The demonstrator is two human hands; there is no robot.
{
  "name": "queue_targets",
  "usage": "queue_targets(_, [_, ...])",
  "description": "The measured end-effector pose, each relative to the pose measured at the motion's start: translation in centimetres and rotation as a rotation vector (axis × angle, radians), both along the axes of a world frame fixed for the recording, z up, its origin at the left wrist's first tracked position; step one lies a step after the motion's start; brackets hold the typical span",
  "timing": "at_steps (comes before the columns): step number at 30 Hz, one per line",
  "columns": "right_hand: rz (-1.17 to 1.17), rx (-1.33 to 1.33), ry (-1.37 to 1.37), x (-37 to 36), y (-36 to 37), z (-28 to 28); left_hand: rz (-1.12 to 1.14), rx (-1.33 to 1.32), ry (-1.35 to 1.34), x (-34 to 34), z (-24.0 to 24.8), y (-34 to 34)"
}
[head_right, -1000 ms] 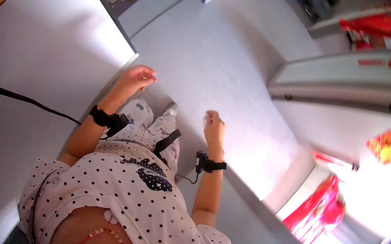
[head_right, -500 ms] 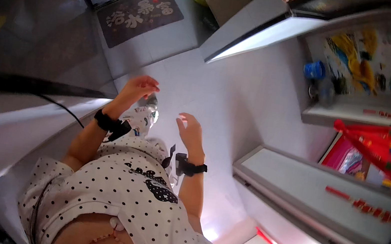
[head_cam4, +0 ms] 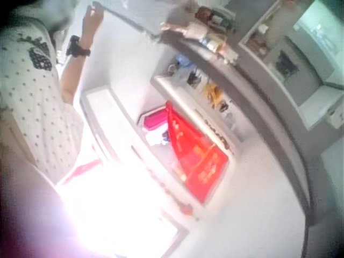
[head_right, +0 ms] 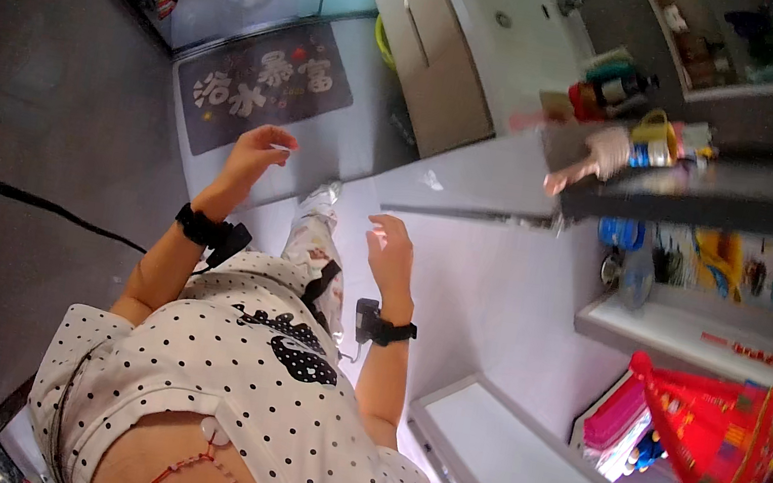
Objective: The person wipes the surface of a dining table with a cloth, walks to a bathroom sink to rinse the cloth, then goes to a bedroom to fold a pillowcase on a bed.
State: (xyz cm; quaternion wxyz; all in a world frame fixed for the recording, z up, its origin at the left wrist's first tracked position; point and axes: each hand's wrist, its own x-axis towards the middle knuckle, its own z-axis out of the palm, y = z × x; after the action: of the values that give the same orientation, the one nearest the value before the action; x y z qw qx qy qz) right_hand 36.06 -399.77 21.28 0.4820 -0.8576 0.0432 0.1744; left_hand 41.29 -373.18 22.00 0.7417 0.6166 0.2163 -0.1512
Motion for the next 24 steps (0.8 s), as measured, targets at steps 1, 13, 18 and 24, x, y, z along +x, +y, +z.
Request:
queue_targets(1, [0.059,-0.025,-0.159,1.3,0.0,-0.7,0.012,0.006,0.000,0.8,-0.1,-0.1])
queue_targets(13, [-0.070,0.142,0.180,15.8,4.5,0.6,-0.061,-0.045,-0.036,11.2,-0.4,0.8])
queue_targets(18, [-0.327,0.091,0.280,15.6,3.3,-0.1,-0.281,-0.264,0.109,16.7,-1.0,-1.8])
queue_targets(24, [-0.342,-0.319,-0.284,15.2,2.7,0.6,-0.445,-0.259,0.030,23.0,-2.5,-2.7])
